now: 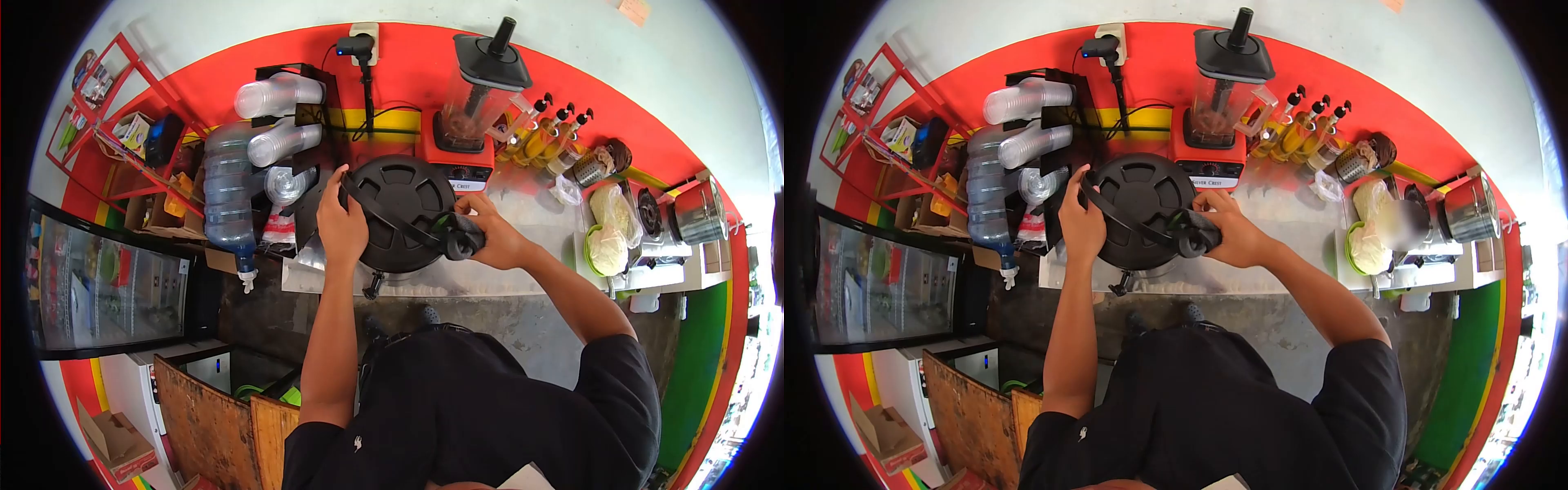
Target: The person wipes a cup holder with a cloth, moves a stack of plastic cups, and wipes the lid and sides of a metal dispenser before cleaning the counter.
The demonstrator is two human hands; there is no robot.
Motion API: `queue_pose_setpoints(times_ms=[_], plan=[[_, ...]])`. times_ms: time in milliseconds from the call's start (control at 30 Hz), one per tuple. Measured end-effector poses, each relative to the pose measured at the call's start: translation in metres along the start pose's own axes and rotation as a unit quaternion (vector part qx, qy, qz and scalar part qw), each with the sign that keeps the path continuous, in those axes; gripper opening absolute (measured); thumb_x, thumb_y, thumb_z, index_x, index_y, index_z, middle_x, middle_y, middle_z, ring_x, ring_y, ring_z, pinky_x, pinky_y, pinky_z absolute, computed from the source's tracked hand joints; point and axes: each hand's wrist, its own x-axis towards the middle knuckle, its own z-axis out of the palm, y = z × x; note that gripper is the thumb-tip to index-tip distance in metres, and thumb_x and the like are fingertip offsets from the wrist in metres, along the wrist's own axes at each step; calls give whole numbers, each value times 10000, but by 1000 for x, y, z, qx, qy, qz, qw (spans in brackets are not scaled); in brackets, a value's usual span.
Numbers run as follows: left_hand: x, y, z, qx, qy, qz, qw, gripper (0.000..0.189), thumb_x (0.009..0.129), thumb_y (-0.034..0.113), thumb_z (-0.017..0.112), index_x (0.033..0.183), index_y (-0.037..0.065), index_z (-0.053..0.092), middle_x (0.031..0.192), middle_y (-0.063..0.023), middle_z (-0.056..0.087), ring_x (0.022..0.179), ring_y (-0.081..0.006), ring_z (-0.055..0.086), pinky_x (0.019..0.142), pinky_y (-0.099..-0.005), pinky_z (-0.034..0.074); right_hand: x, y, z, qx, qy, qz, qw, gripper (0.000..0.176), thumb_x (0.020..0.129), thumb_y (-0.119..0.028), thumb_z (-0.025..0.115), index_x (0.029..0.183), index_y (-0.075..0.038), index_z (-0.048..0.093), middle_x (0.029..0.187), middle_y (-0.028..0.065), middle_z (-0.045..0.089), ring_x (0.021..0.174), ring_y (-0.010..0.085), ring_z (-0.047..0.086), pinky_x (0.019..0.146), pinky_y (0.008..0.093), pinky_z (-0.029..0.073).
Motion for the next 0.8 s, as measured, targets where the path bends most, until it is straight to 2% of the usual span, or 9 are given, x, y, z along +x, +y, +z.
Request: queue_pose_setpoints(times_ms=[100, 267, 333, 367, 467, 500, 567, 700, 800], plan=[[-1, 12, -4, -66, -1, -73, 995, 403, 930, 10, 615, 1331, 14, 658, 1251, -223, 721, 1202, -399, 681, 1037, -434, 513, 2, -19, 1, -28, 11, -6, 1000, 421, 734, -134, 845, 1130, -56, 724, 1224, 111, 497, 1198, 337, 460, 1088, 441, 376], [-5, -1, 4, -95, 36, -56, 993, 381, 904, 5, 644, 1281, -9, 696, 1227, -234, 733, 1172, -401, 700, 1019, -434, 525, 27, -56, 12, 17, -19, 0, 1000, 395, 768, -117, 841, 1135, -33, 719, 1210, 122, 505, 1179, 328, 482, 1073, 422, 395], [-5, 4, 0, -84, 47, -40, 995, 383, 905, 12, 651, 1285, -7, 698, 1222, -236, 733, 1158, -410, 701, 1012, -437, 528, 44, -67, 13, 108, -3, 60, 992, 349, 822, -127, 839, 1101, 8, 678, 1176, 109, 566, 1105, 222, 574, 999, 337, 459], [-4, 6, 0, -74, 49, -20, 996, 386, 905, 19, 658, 1288, -4, 701, 1218, -238, 734, 1143, -420, 701, 1005, -440, 532, 53, -76, 12, 106, -12, 54, 993, 349, 822, -127, 839, 1101, 8, 678, 1176, 109, 566, 1105, 222, 574, 999, 337, 459], [-3, 7, 0, -61, 53, -21, 997, 390, 912, 49, 692, 1299, 1, 702, 1210, -236, 736, 1114, -425, 704, 986, -445, 540, 86, -91, 14, 224, 35, 237, 945, 315, 884, -179, 796, 1117, 14, 706, 1035, 90, 747, 956, 168, 682, 885, 320, 520], [-4, 7, -1, -58, 51, -11, 997, 394, 914, 58, 702, 1304, 4, 701, 1210, -233, 738, 1111, -421, 707, 983, -445, 541, 97, -90, 12, 222, 30, 234, 946, 315, 884, -179, 796, 1117, 14, 706, 1035, 90, 747, 956, 168, 682, 885, 320, 520], [-4, 11, -6, -62, 58, -15, 996, 390, 913, 68, 715, 1298, 9, 706, 1209, -227, 740, 1116, -416, 708, 984, -448, 542, 125, -89, 5, 346, -23, 315, 883, 306, 874, -199, 794, 1101, 0, 744, 979, 97, 760, 861, 168, 714, 810, 313, 554], [-7, 13, -6, -39, 38, -62, 997, 452, 904, 77, 729, 1349, 19, 674, 1227, -212, 741, 1137, -415, 702, 992, -472, 538, 184, -94, -3, 287, -58, 413, 863, 320, 821, -210, 784, 1054, 7, 758, 933, 96, 763, 756, 205, 726, 722, 338, 575], [-7, 9, -5, -33, 42, -57, 997, 556, 898, 85, 739, 1435, 33, 604, 1245, -198, 741, 1143, -414, 700, 994, -485, 533, 217, -78, 9, 214, -86, 417, 879, 336, 793, -198, 784, 1059, 5, 755, 1017, 109, 749, 817, 229, 719, 720, 364, 570]])
